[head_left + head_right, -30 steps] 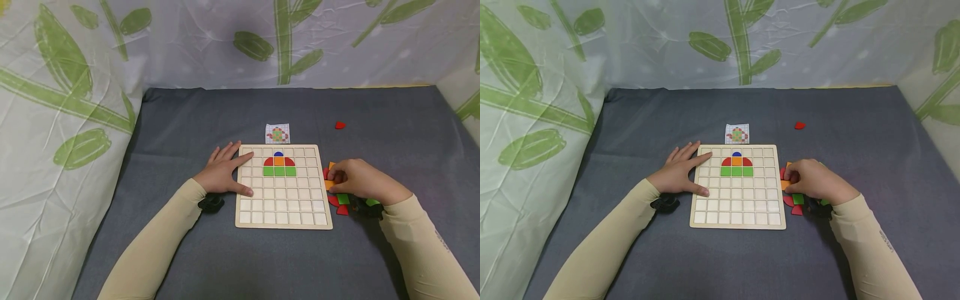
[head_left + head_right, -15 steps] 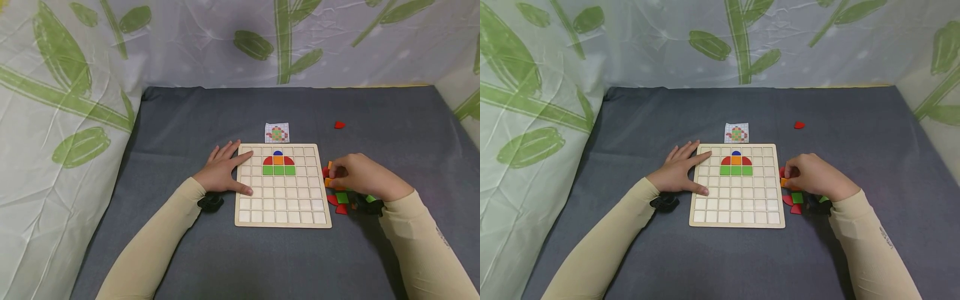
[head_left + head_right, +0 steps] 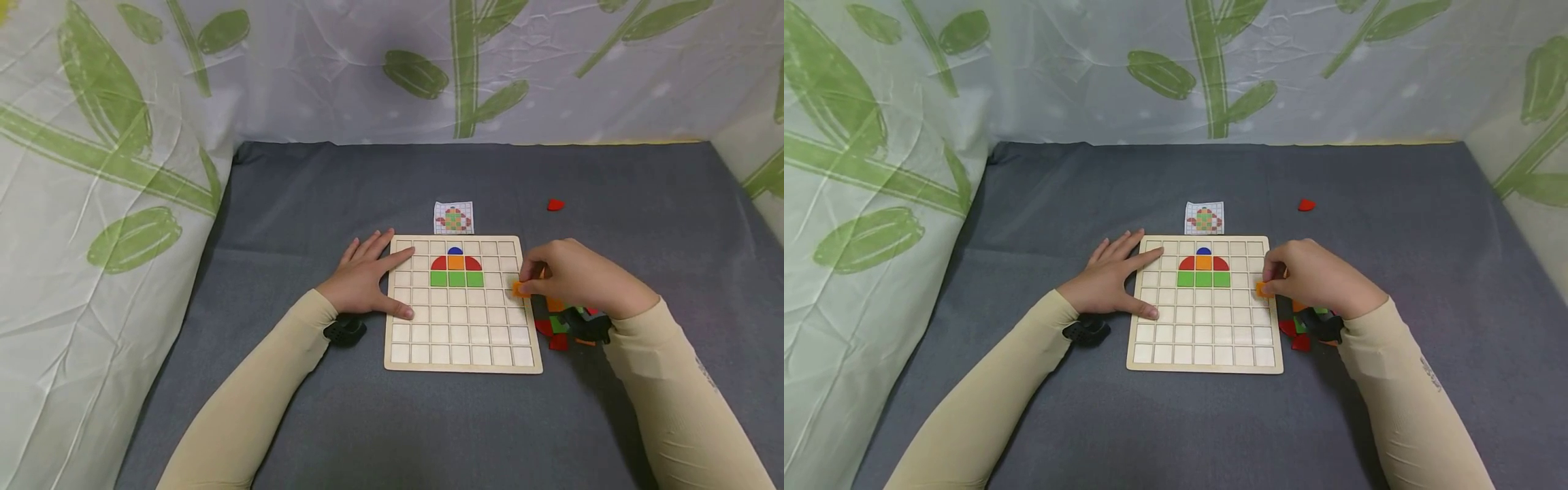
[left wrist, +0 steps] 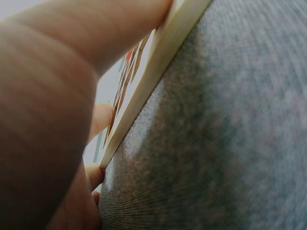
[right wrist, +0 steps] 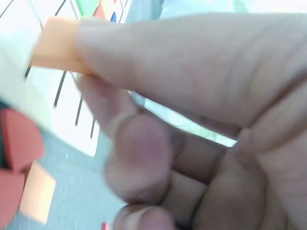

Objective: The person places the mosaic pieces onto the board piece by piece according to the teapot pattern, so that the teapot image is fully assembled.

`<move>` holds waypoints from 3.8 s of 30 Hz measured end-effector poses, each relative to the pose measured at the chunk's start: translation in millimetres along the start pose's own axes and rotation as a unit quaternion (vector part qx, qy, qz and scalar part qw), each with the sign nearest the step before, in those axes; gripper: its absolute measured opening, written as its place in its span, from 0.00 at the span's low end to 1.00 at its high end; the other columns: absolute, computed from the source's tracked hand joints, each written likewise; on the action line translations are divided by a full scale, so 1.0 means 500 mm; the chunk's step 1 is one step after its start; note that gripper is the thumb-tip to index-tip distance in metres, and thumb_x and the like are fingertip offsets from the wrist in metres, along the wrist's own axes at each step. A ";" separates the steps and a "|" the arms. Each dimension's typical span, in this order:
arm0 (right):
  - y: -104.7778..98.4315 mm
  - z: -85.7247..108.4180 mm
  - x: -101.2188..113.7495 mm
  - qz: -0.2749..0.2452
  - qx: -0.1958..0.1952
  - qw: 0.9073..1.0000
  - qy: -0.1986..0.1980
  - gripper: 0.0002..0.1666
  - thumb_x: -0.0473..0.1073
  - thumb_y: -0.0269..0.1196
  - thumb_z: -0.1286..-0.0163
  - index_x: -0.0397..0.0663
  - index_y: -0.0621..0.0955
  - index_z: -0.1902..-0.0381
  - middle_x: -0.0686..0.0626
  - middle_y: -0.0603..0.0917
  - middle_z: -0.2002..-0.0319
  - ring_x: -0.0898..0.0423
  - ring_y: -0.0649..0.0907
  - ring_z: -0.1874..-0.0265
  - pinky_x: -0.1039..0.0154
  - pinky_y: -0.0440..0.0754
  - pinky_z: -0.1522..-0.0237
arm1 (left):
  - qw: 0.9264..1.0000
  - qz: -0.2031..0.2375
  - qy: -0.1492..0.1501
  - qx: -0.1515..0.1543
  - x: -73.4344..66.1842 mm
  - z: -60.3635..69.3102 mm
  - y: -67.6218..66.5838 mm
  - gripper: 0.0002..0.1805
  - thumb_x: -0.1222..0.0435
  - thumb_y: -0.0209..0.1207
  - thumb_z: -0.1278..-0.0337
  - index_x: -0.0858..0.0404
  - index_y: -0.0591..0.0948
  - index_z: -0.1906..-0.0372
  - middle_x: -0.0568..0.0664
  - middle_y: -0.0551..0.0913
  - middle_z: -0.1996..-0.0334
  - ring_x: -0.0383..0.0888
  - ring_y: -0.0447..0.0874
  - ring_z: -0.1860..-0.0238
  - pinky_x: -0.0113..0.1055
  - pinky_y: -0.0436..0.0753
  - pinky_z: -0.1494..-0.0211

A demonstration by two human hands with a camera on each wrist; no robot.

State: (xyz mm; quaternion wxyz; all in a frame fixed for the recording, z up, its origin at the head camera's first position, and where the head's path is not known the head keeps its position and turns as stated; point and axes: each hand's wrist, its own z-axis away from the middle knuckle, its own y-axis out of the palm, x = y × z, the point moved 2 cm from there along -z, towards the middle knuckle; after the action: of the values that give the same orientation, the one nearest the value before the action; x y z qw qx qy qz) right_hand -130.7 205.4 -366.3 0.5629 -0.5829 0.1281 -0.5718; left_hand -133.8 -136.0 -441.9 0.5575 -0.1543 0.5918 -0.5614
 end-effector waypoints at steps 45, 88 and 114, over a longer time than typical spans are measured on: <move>0.079 -0.077 0.051 -0.008 -0.006 0.996 -0.088 0.10 0.36 0.75 0.34 0.53 0.85 0.73 0.56 0.82 0.73 0.57 0.77 0.73 0.61 0.76 0.70 | 1.000 0.004 -0.002 0.005 -0.001 0.001 -0.002 0.65 0.31 0.75 0.57 0.40 0.55 0.15 0.49 0.35 0.13 0.52 0.29 0.14 0.56 0.28 0.16; -0.023 -0.029 -0.094 -0.045 -0.005 0.997 0.059 0.14 0.44 0.74 0.31 0.46 0.89 0.51 0.50 0.88 0.59 0.52 0.83 0.66 0.58 0.83 0.62 | 1.000 -0.002 0.002 0.009 0.000 -0.005 0.001 0.65 0.30 0.74 0.57 0.39 0.54 0.14 0.49 0.34 0.13 0.52 0.28 0.14 0.57 0.28 0.16; -0.066 0.022 -0.261 -0.088 0.000 0.986 0.140 0.31 0.54 0.76 0.33 0.35 0.82 0.44 0.48 0.84 0.62 0.54 0.81 0.63 0.63 0.80 0.62 | 1.000 -0.001 0.001 0.000 0.003 -0.001 0.002 0.65 0.30 0.74 0.57 0.40 0.55 0.14 0.50 0.35 0.13 0.52 0.29 0.14 0.58 0.28 0.16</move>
State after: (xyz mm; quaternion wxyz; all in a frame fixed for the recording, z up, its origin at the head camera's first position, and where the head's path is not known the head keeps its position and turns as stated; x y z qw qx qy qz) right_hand -179.0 325.6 -404.8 0.4868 -0.5060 0.1536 -0.6952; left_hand -134.3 -136.4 -443.7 0.5562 -0.1542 0.5920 -0.5625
